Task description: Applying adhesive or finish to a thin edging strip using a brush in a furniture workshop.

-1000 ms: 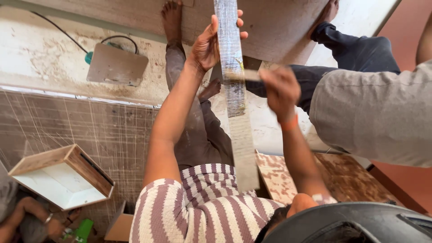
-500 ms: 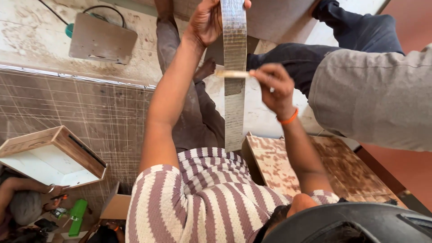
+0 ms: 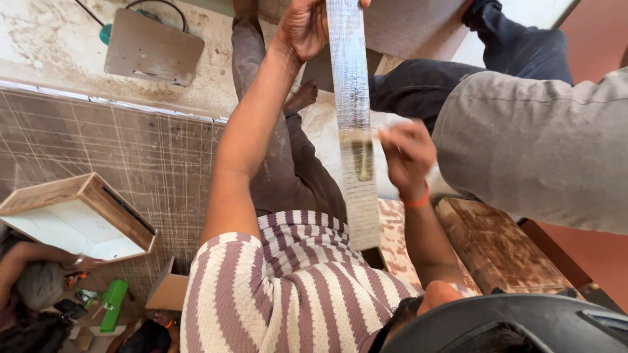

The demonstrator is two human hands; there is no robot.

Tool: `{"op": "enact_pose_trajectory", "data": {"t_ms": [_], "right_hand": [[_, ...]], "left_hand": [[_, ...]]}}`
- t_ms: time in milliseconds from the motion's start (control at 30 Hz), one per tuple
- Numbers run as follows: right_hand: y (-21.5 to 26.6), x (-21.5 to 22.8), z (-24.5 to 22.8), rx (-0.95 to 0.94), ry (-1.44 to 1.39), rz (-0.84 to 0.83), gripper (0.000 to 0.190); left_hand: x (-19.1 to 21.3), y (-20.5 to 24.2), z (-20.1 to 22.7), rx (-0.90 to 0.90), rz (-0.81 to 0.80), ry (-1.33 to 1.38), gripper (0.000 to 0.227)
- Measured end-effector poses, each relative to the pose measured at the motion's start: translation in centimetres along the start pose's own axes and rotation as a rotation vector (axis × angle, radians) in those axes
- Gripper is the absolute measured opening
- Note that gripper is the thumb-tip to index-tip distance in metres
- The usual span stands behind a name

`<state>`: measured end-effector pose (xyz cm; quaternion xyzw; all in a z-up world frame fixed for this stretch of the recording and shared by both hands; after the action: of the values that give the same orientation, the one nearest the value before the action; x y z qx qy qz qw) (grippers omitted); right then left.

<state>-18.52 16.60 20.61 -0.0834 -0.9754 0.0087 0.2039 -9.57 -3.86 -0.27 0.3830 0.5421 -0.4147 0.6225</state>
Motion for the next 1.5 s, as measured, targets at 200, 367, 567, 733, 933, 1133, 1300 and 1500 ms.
{"op": "enact_pose_trajectory", "data": {"t_ms": [200, 367, 567, 733, 933, 1133, 1300, 1500], "right_hand": [[0.6, -2.1, 1.4, 0.264, 0.234, 0.026, 0.026], [10.9, -1.9, 1.8, 0.106, 0.167, -0.020, 0.019], [19.8, -3.8, 3.6, -0.688, -0.983, 0.227, 0.018], [15.3, -4.1, 1.1, -0.722, -1.256, 0.460, 0.015], [14.5, -4.2, 0.1, -0.696, -1.282, 0.422, 0.015], [13.8, -4.3, -0.2, -0.745, -1.231, 0.416, 0.015], [14.1, -4.0, 0.9, -0.777, -1.205, 0.377, 0.015], [5.0, -0.1, 0.5, -0.604, -0.173, 0.251, 0.017]], "left_hand": [[0.4, -0.1, 0.1, -0.004, 0.013, 0.105, 0.038], [1.2, 0.0, -0.5, 0.051, -0.004, 0.180, 0.036], [2.0, 0.2, -0.7, -0.045, -0.019, 0.111, 0.024], [0.1, 0.2, 0.2, -0.093, 0.055, 0.122, 0.036], [2.8, 0.7, -1.5, -0.076, -0.009, 0.144, 0.047], [-2.7, 3.1, -3.9, -0.085, -0.054, 0.171, 0.075], [-3.4, 5.7, -6.8, -0.020, 0.000, 0.234, 0.080], [-4.0, 6.1, -6.4, 0.002, -0.019, 0.271, 0.078]]}}
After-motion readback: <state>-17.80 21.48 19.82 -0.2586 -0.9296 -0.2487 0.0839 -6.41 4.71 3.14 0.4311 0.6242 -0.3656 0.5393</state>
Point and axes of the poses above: each hand's wrist, its own y-axis away from the middle knuckle, its own x-axis out of the back of the hand, z = x × y, the point moved 6 cm from there along -y, towards the middle knuckle, and after that the axes turned 9 degrees about x, right-handed, at the moved point
